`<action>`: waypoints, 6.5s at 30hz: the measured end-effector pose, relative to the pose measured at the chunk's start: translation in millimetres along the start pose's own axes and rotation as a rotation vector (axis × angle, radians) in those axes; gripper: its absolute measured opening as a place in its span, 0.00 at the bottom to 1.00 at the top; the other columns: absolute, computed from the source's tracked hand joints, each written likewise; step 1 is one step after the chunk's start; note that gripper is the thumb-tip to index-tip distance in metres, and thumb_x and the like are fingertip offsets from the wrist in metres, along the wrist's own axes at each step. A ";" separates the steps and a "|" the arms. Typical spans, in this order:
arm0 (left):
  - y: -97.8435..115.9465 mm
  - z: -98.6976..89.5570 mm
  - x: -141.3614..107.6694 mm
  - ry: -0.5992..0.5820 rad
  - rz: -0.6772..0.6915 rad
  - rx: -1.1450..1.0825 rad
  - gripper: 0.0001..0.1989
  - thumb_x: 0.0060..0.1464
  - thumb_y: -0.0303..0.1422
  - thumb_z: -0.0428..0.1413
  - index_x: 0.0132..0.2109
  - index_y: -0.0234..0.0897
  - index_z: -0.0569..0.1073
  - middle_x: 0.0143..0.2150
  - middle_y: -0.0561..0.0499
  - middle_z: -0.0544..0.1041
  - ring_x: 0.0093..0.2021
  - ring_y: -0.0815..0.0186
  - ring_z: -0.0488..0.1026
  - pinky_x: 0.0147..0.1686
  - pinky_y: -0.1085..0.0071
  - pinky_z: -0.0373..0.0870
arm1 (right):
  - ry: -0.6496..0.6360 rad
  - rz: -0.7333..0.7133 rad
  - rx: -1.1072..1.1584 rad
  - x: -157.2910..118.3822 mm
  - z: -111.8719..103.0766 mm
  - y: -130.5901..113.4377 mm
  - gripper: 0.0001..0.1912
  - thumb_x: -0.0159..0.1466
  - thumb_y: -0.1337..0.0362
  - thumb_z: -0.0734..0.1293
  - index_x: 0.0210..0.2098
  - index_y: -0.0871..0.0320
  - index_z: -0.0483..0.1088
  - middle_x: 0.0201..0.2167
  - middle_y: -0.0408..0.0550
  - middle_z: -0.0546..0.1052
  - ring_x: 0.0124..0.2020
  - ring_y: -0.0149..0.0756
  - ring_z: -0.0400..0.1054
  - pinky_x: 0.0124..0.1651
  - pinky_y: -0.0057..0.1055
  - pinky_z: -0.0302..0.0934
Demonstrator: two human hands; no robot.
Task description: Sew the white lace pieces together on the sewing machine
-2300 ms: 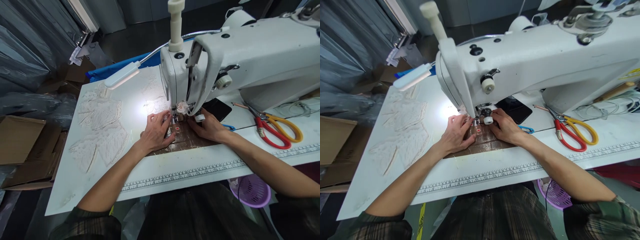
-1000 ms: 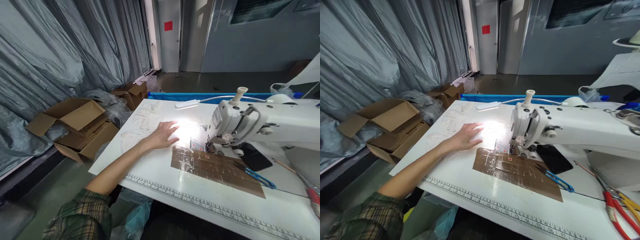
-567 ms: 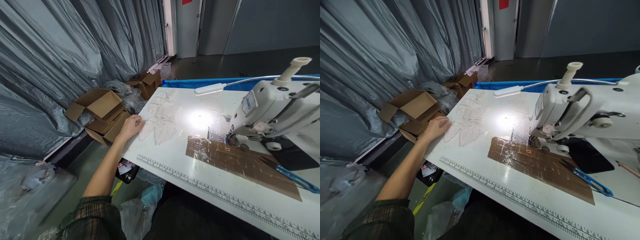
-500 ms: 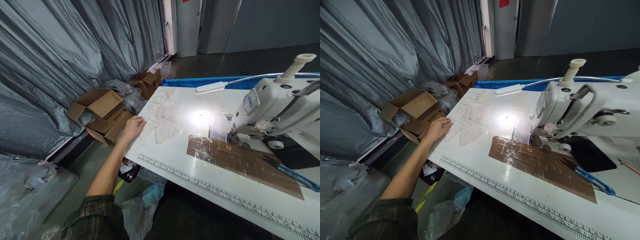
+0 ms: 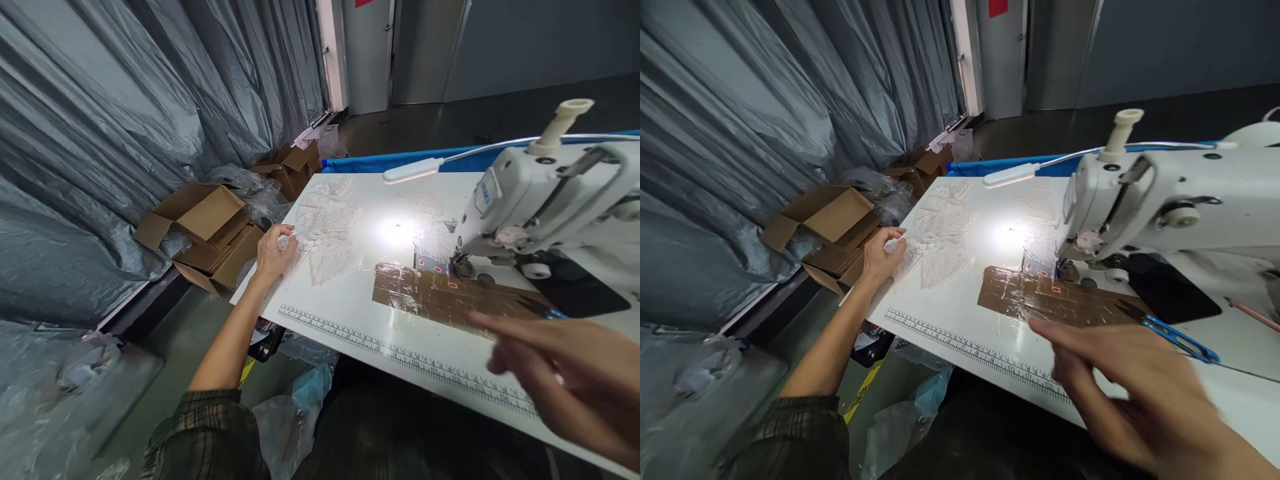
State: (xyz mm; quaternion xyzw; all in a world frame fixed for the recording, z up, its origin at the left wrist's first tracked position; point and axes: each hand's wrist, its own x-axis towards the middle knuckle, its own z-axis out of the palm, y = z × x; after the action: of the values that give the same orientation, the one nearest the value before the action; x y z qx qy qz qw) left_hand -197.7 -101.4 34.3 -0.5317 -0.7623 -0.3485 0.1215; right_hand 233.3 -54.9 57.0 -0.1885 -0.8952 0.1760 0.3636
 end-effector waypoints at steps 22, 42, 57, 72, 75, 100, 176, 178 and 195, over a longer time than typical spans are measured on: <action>161.8 80.3 -16.2 -0.720 0.279 -0.356 0.15 0.58 0.33 0.56 0.53 0.38 0.71 0.37 0.52 0.73 0.28 0.70 0.69 0.28 0.71 0.68 | -0.273 0.793 -0.006 16.1 13.2 97.2 0.16 0.61 0.48 0.69 0.31 0.56 0.73 0.26 0.48 0.73 0.29 0.39 0.66 0.30 0.33 0.53; 156.1 82.1 -22.5 -0.634 0.705 -0.344 0.15 0.64 0.42 0.53 0.50 0.40 0.77 0.50 0.44 0.79 0.42 0.60 0.76 0.42 0.60 0.71 | -0.319 0.829 0.261 10.6 -21.5 104.4 0.19 0.58 0.48 0.71 0.28 0.57 0.66 0.22 0.40 0.63 0.24 0.28 0.54 0.25 0.29 0.47; 160.3 72.0 -10.6 -0.662 -0.133 -0.780 0.19 0.62 0.46 0.55 0.50 0.38 0.75 0.35 0.48 0.79 0.29 0.69 0.75 0.27 0.72 0.73 | -0.395 0.862 0.192 9.4 -19.1 105.5 0.18 0.62 0.49 0.67 0.27 0.56 0.66 0.21 0.41 0.63 0.23 0.29 0.53 0.25 0.30 0.46; 164.5 85.8 -35.7 -0.830 -0.171 -0.942 0.25 0.63 0.52 0.50 0.53 0.36 0.72 0.38 0.46 0.78 0.29 0.67 0.75 0.26 0.71 0.74 | -0.376 0.838 0.409 27.7 -3.1 75.1 0.11 0.61 0.56 0.70 0.33 0.57 0.69 0.24 0.39 0.66 0.24 0.27 0.58 0.24 0.27 0.53; 159.8 88.7 -32.5 -0.894 -0.246 -0.995 0.30 0.62 0.57 0.47 0.54 0.35 0.70 0.37 0.45 0.77 0.29 0.66 0.76 0.25 0.70 0.74 | -0.341 0.873 0.654 48.1 20.8 63.5 0.11 0.62 0.58 0.70 0.40 0.58 0.72 0.29 0.43 0.72 0.28 0.29 0.66 0.28 0.27 0.64; 154.9 82.7 -16.4 -0.923 -0.250 -0.629 0.36 0.46 0.41 0.68 0.60 0.36 0.67 0.32 0.54 0.72 0.30 0.69 0.69 0.34 0.69 0.67 | -0.269 0.143 -0.159 9.3 32.0 104.1 0.19 0.71 0.63 0.58 0.56 0.58 0.73 0.45 0.57 0.72 0.44 0.43 0.67 0.48 0.40 0.67; 154.2 87.6 -16.3 -0.612 0.142 -0.431 0.18 0.56 0.42 0.60 0.52 0.43 0.76 0.38 0.50 0.74 0.25 0.72 0.65 0.26 0.71 0.65 | -0.344 0.104 -0.037 -0.6 22.2 90.3 0.16 0.67 0.65 0.64 0.52 0.50 0.77 0.44 0.52 0.73 0.44 0.41 0.66 0.48 0.40 0.61; 157.4 90.3 -10.8 -0.567 0.438 -0.345 0.11 0.59 0.40 0.57 0.46 0.42 0.79 0.43 0.47 0.76 0.29 0.68 0.69 0.30 0.68 0.67 | -0.334 0.112 -0.040 -1.0 23.5 90.2 0.17 0.66 0.66 0.65 0.52 0.50 0.77 0.44 0.52 0.73 0.44 0.41 0.66 0.48 0.39 0.62; 172.8 123.2 0.9 -0.738 0.419 -0.409 0.06 0.61 0.35 0.56 0.37 0.38 0.73 0.42 0.48 0.72 0.35 0.67 0.69 0.34 0.69 0.67 | -0.300 0.084 -0.054 -3.4 27.8 94.1 0.17 0.65 0.65 0.65 0.52 0.50 0.77 0.44 0.52 0.73 0.42 0.40 0.66 0.46 0.38 0.61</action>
State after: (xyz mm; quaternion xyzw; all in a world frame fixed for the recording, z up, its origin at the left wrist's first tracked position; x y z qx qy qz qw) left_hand -20.5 13.7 14.6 -0.7755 -0.5465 -0.2470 -0.1973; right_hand 235.3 20.1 -6.2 -0.2071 -0.9351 0.1934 0.2129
